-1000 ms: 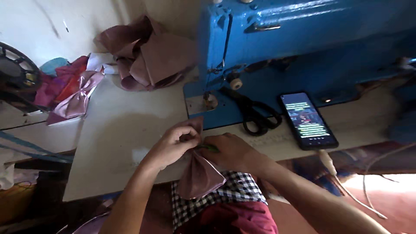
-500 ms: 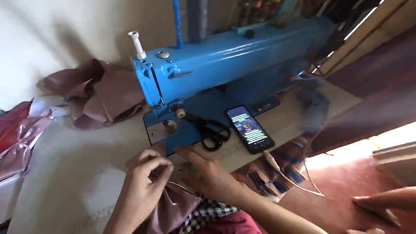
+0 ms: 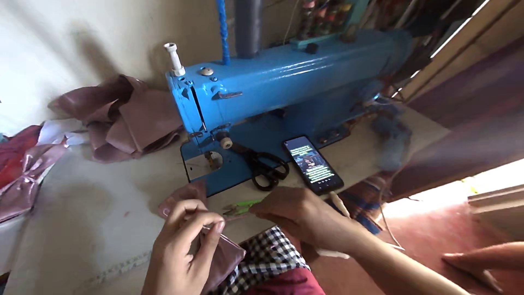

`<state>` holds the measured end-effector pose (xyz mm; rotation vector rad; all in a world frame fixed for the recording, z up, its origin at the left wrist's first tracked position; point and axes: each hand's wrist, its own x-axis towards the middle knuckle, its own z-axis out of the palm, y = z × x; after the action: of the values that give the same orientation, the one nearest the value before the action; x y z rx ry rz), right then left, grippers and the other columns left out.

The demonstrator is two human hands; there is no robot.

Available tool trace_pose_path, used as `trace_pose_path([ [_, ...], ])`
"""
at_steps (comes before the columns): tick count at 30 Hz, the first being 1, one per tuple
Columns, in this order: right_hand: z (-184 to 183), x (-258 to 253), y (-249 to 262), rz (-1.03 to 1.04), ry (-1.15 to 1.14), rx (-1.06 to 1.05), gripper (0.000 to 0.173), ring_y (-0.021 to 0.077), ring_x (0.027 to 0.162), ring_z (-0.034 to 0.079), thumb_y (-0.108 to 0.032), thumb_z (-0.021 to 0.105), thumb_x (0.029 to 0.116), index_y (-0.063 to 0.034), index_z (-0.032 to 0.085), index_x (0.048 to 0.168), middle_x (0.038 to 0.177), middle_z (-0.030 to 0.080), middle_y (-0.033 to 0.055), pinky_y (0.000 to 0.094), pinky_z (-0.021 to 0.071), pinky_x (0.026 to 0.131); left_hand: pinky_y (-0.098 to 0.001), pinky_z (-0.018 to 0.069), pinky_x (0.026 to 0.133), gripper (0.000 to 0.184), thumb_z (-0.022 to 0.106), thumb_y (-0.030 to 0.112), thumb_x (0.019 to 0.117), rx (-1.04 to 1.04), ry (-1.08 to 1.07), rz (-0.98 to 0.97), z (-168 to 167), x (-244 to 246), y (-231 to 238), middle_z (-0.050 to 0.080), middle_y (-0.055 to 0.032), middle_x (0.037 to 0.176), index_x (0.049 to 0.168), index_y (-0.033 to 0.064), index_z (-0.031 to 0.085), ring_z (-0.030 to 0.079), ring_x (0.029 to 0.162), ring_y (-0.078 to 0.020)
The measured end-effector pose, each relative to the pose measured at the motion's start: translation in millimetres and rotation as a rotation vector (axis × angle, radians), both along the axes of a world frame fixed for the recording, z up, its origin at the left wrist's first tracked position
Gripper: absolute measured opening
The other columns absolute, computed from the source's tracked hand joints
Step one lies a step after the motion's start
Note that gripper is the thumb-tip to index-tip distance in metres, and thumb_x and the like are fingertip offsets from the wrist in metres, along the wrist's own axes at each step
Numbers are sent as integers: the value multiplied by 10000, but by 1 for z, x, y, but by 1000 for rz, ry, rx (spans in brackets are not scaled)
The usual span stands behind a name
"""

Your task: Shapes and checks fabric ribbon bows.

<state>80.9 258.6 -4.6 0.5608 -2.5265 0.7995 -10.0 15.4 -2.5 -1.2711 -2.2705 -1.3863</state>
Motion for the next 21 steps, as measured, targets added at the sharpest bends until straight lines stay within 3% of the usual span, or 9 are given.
trace_pose_path([
  [2, 4, -2, 10, -72, -21, 97, 210, 223, 882, 724, -72, 585, 981, -67, 764, 1092, 943, 758, 81, 357, 588, 820, -121, 480, 805, 222, 626, 311, 994, -133, 5, 120, -5, 8, -5, 649, -52, 1100, 999, 121, 740, 588, 1007, -8],
  [5, 8, -17, 34, -282, -124, 186, 254, 313, 879, 735, -136, 591, 1019, -84, 726, 1228, 1005, 751, 131, 493, 602, 766, -372, 508, 940, 415, 586, 423, 1002, -336, 26, 270, -18, 24, -14, 639, -178, 1279, 1189, 76, 715, 609, 1160, -252],
  [8, 7, -38, 55, -448, -169, 232, 236, 407, 876, 709, -184, 554, 1050, -20, 700, 1139, 981, 714, 209, 583, 562, 740, -615, 393, 1083, 653, 460, 525, 1040, -493, 58, 283, -40, 34, -16, 457, -265, 1540, 1443, 22, 563, 473, 1392, -450],
  [10, 3, -48, 64, -512, -191, 269, 247, 450, 921, 688, -181, 538, 1053, -10, 703, 1122, 985, 700, 236, 607, 538, 762, -653, 306, 1151, 750, 403, 578, 1040, -558, 74, 273, -56, 35, -15, 379, -268, 1595, 1522, 8, 465, 364, 1475, -465],
  [13, -1, -73, 81, -555, -243, 315, 259, 468, 1103, 649, -148, 521, 1055, 16, 699, 1148, 1132, 690, 256, 620, 514, 895, -664, 282, 1154, 767, 366, 611, 1032, -612, 137, 254, -71, 25, -18, 375, -223, 1614, 1553, 52, 438, 333, 1505, -425],
  [18, -10, -118, 110, -597, -345, 448, 287, 520, 1136, 621, -105, 479, 1058, 76, 657, 1192, 1200, 639, 320, 658, 489, 925, -610, 245, 1209, 711, 406, 650, 1012, -607, 120, 50, -77, -19, -52, 347, -118, 1654, 1548, 189, 480, 283, 1545, -329],
  [21, -8, -142, 116, -629, -393, 513, 343, 547, 1252, 544, -104, 440, 1074, 100, 577, 1314, 1324, 569, 357, 656, 439, 1021, -661, 214, 1211, 618, 466, 633, 997, -648, 54, 6, -67, -44, -75, 391, -44, 1638, 1479, 263, 574, 295, 1542, -301],
])
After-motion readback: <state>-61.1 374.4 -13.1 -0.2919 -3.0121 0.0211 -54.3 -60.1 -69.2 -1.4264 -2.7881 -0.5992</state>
